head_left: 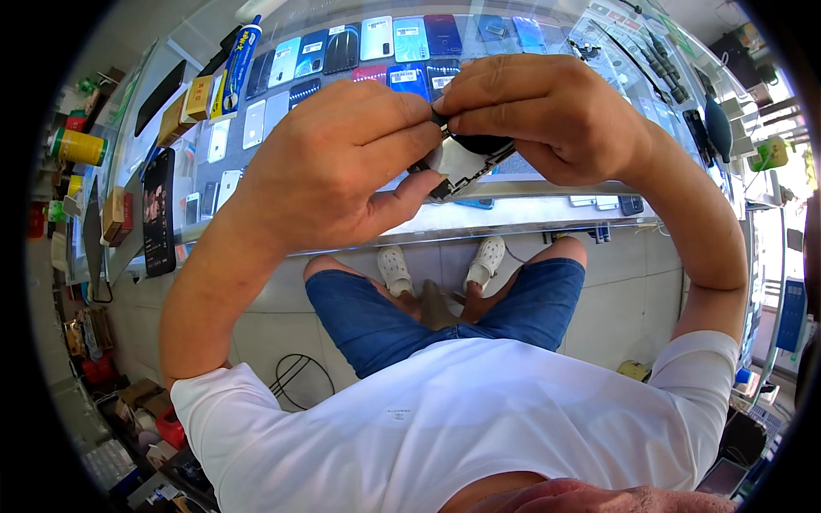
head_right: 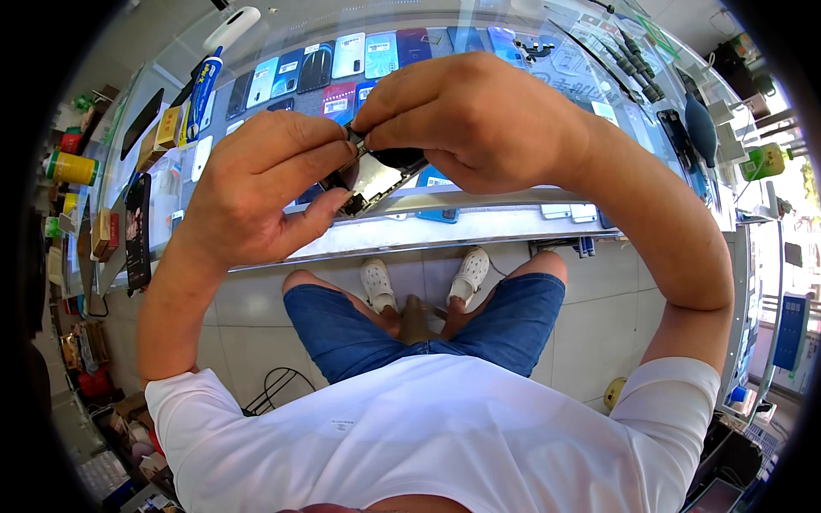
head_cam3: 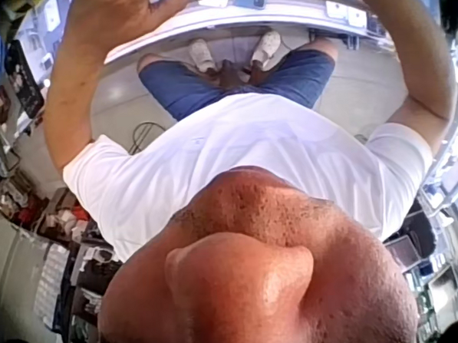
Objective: The person is repairing a mobile phone by using a small screwdriver to remove screws from the device, then prying off the back panel and handling internal components.
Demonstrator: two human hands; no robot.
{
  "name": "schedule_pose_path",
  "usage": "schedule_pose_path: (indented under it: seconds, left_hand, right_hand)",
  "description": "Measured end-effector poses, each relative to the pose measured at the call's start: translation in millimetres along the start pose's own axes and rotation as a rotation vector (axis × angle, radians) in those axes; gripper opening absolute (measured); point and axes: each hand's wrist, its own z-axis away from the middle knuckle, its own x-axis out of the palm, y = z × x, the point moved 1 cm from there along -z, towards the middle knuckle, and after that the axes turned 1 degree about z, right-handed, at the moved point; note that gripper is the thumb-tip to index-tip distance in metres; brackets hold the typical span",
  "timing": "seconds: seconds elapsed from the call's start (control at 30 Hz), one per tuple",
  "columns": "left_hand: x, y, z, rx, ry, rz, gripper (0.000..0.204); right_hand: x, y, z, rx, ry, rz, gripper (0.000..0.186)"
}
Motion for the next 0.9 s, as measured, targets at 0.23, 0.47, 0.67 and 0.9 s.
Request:
schedule_pose_path:
  seconds: [0.23, 0.47, 0.67, 0.9]
  left_hand:
    - [4, 0, 0, 0.005, 0.015, 0.007, 0.033]
    - [3, 0, -2, 0.017, 0.022, -0.014, 0.034]
    - [-2, -3, 7, -0.172, 0.160, 0.154, 0.032]
    - [-5, -8, 8, 0.012, 0.098, -0.026, 0.037]
  right_hand:
    - [0, -10, -5, -0.060, 0.022, 0.191, 0.033]
    - [3, -11, -3, 0.009, 0.039, 0.147, 0.035]
    - [2, -9, 1, 0.075, 0.025, 0.033, 0.048]
    - [4, -13, 0, 0.099, 0.055, 0.086, 0.048]
